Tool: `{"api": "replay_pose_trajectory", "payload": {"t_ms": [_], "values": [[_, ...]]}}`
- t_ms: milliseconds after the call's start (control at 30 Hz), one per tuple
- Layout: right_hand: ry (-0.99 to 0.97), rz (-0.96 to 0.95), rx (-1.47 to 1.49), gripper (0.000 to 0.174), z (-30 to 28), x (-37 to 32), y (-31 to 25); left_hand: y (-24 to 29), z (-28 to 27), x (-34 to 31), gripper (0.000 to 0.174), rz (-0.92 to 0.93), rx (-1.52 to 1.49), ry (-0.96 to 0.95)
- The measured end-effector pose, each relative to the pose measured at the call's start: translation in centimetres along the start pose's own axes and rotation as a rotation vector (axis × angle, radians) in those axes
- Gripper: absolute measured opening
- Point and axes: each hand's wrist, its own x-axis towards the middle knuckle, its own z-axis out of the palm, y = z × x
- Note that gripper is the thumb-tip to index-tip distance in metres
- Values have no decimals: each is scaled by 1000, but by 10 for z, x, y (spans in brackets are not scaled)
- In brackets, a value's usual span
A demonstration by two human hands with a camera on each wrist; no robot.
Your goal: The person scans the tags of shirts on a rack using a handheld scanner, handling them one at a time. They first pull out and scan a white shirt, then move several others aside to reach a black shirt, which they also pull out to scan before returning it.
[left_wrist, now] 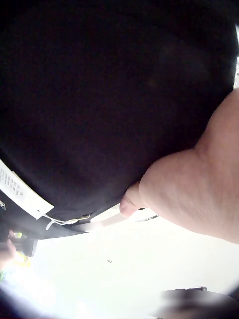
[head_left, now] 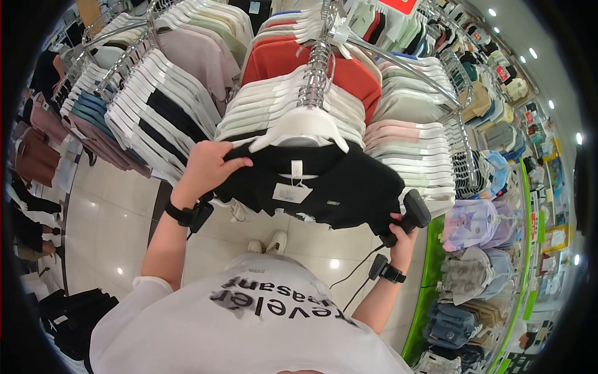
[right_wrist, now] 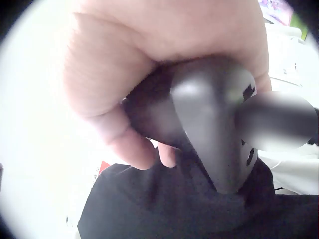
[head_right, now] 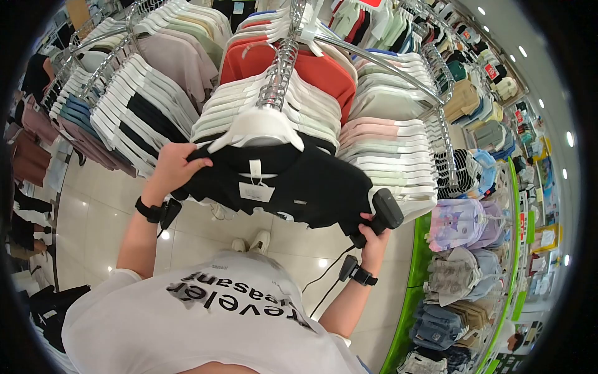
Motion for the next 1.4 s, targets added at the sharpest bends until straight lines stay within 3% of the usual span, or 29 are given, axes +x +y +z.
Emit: {"api": "replay_pose_trajectory", "payload": {"t_ms": [33,100,467,733,1167,1200,1400], "values": [[18,18,2,56,-2,-2,5,0,6,-3,43,-2,1,4],[33,43,1,49,-5,-3,12,3,16,-9,64,15,50,31],[124,208,-1,23,-6,-21,57,-9,51,-36,65,-3,129,-17],[145,323,84,20,10,-34,66,-19,67,-51,65,11,151,-22],[85,320,55,20,13,-40,86,-40,82,-50,64,-13,161,-31],[91,330,58,20,14,-41,86,-35,79,-46,64,-117,141,-120],[84,334,53,21,16,-43,94,-43,86,-45,67,-228,64,-127]]}}
